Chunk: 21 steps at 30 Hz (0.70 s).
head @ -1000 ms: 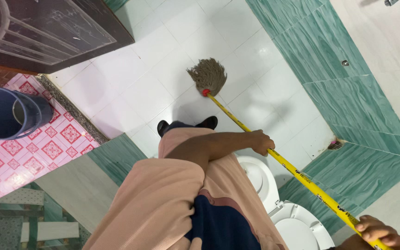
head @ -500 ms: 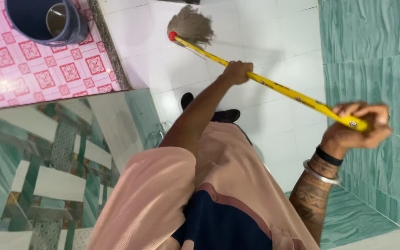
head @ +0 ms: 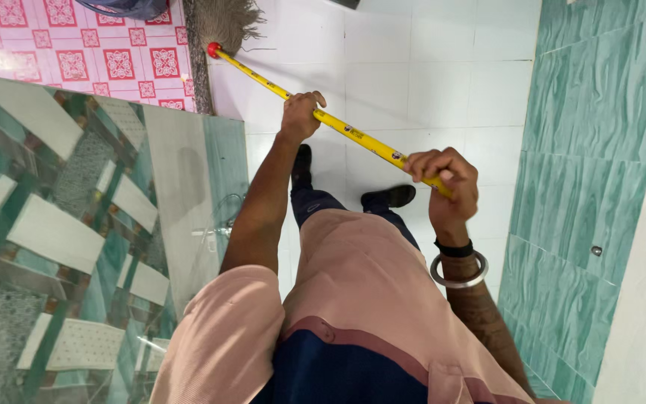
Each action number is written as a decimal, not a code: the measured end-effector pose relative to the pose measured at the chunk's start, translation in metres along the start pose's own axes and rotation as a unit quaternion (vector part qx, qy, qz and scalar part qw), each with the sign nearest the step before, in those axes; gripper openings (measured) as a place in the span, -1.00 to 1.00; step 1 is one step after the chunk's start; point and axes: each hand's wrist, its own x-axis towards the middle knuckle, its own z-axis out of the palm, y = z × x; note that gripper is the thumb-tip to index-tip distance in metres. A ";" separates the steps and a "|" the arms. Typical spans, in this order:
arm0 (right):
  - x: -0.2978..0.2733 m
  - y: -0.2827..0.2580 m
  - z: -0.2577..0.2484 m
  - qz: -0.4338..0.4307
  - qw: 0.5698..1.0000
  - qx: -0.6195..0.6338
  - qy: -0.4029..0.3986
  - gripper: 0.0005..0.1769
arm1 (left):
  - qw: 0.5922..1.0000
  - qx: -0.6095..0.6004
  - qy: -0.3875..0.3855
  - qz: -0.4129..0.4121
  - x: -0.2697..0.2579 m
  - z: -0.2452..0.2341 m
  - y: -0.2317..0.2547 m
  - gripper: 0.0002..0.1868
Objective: The person mops the tiled floor of a bathroom using a mop with a yellow handle, moving the mop head across the surface and around a toilet.
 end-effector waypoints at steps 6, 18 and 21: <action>-0.084 -0.055 -0.148 0.027 0.996 0.053 0.073 -0.65 | 0.989 0.077 -0.102 0.070 0.001 0.103 0.145 -0.78; -0.304 -0.244 -0.303 -0.099 0.889 -0.266 0.360 -0.51 | 0.855 -0.036 -0.403 0.324 -0.082 0.296 0.509 -0.84; -0.348 -0.254 -0.296 -0.091 0.834 -0.381 0.389 -0.58 | 0.791 -0.087 -0.451 0.403 -0.114 0.343 0.554 -0.81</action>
